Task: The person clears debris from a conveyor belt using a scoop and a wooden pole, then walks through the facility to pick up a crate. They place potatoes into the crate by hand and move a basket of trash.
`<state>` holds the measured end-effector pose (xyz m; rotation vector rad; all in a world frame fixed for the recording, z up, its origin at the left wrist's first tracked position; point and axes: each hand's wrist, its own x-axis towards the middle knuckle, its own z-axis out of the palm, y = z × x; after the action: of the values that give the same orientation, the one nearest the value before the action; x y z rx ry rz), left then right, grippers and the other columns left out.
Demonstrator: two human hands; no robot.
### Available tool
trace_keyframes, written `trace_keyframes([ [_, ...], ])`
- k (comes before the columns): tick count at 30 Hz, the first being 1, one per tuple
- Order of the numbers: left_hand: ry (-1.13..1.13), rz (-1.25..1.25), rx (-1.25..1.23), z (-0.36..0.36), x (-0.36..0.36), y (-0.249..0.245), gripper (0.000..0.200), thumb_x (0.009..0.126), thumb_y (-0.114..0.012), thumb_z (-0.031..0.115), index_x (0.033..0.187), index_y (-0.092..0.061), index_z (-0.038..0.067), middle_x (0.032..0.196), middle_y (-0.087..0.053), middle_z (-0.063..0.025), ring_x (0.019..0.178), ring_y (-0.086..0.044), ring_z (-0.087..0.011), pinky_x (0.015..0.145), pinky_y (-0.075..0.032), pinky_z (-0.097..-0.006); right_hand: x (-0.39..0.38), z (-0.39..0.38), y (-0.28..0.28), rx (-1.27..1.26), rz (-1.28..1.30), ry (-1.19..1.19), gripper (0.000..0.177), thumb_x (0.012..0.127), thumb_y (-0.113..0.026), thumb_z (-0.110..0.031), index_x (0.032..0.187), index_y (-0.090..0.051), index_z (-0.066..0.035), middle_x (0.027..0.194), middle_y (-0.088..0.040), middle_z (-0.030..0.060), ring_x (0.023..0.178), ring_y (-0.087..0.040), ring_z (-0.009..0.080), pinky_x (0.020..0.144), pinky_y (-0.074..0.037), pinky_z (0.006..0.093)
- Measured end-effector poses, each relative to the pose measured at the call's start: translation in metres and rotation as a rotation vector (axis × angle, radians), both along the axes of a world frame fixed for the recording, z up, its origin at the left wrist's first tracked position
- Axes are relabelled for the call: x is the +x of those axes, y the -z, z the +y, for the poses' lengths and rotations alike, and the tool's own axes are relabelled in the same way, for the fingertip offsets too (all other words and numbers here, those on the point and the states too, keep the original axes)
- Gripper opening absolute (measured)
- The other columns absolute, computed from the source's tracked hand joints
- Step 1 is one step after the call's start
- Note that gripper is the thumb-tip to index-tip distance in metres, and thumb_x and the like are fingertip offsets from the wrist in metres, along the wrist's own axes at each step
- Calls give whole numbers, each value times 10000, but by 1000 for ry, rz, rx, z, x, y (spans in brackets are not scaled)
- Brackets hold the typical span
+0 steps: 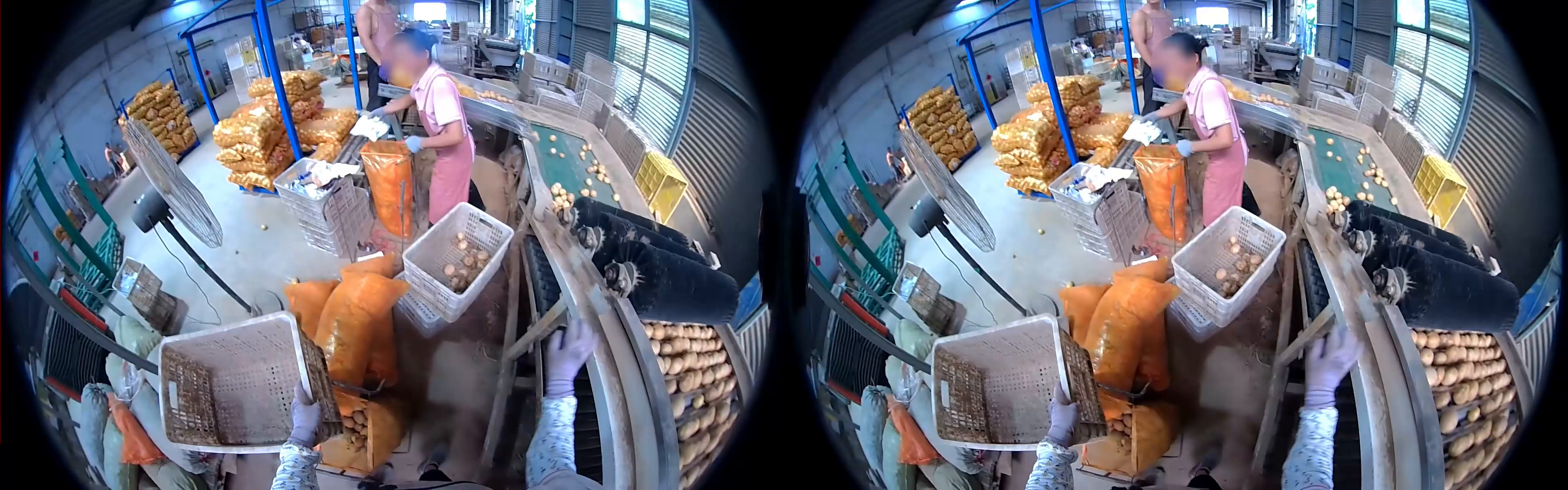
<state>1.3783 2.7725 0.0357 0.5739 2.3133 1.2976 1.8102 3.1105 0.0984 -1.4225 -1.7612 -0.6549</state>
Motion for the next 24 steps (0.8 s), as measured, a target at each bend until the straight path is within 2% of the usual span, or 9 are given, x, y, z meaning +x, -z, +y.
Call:
trace_keyframes([
  [1, 16, 4, 48, 0, -9, 8, 673, 688, -495, -128, 1334, -436, 51, 1143, -613, -107, 1071, -584, -215, 924, -456, -313, 27, 21, 14, -203, 53, 82, 426, 751, -656, -175, 1145, -575, -34, 1236, -507, 190, 1225, -430, 375, 1139, -224, 527],
  [4, 17, -18, 165, 3, -14, 28, 677, 658, -456, -160, 1300, -450, 55, 1143, -591, -79, 1070, -564, -199, 911, -450, -290, 33, 18, 22, -463, -186, 163, 463, 705, -678, -203, 1117, -579, -16, 1362, -445, 229, 1252, -422, 392, 1146, -216, 535],
  [7, 0, -107, 223, 4, -19, 42, 677, 651, -435, -174, 1290, -458, 48, 1128, -592, -70, 1065, -561, -187, 907, -449, -279, 23, 23, 18, -375, -40, 201, 439, 709, -674, -206, 1094, -583, -15, 1350, -443, 245, 1249, -418, 416, 1141, -215, 537],
  [8, 10, 75, 69, 2, -18, 42, 679, 647, -429, -186, 1282, -468, 50, 1118, -595, -63, 1034, -572, -179, 890, -455, -271, 15, 24, 8, -461, 2, 240, 427, 720, -673, -209, 1088, -584, -13, 1353, -429, 261, 1268, -390, 437, 1135, -219, 542],
  [11, -28, 21, 208, 1, -8, 34, 649, 654, -433, -182, 1258, -493, 48, 1076, -610, -58, 979, -584, -167, 855, -464, -270, 8, 37, 20, -518, -70, 292, 425, 737, -666, -246, 1088, -607, -13, 1374, -404, 270, 1322, -317, 430, 1147, -185, 531],
  [14, -76, 19, 128, 8, 12, 9, 645, 656, -430, -176, 1258, -492, 48, 1045, -604, -53, 959, -578, -167, 846, -465, -271, 17, 39, 30, -515, -115, 246, 410, 742, -662, -261, 1058, -628, -3, 1401, -373, 278, 1334, -302, 428, 1159, -166, 515],
  [17, -64, -5, 36, 2, 6, 19, 623, 692, -522, -104, 1297, -468, 33, 1084, -618, -125, 1002, -600, -224, 880, -466, -320, 29, 36, 33, -580, -180, 170, 378, 742, -662, -266, 1001, -638, 8, 1419, -350, 286, 1342, -295, 426, 1166, -165, 504],
  [21, -76, -7, 110, 8, 19, -4, 627, 691, -519, -84, 1303, -476, 45, 1061, -637, -136, 976, -622, -246, 862, -479, -340, 24, 32, 22, -603, -195, 184, 344, 739, -663, -281, 945, -653, -5, 1410, -367, 290, 1343, -307, 415, 1163, -169, 507],
  [24, -56, 97, 125, 2, 8, 21, 627, 708, -512, -71, 1320, -471, 59, 1085, -644, -147, 997, -629, -258, 877, -478, -341, 27, 32, 25, -613, -180, 178, 369, 707, -686, -318, 926, -668, -21, 1416, -374, 281, 1347, -305, 414, 1161, -168, 511],
])
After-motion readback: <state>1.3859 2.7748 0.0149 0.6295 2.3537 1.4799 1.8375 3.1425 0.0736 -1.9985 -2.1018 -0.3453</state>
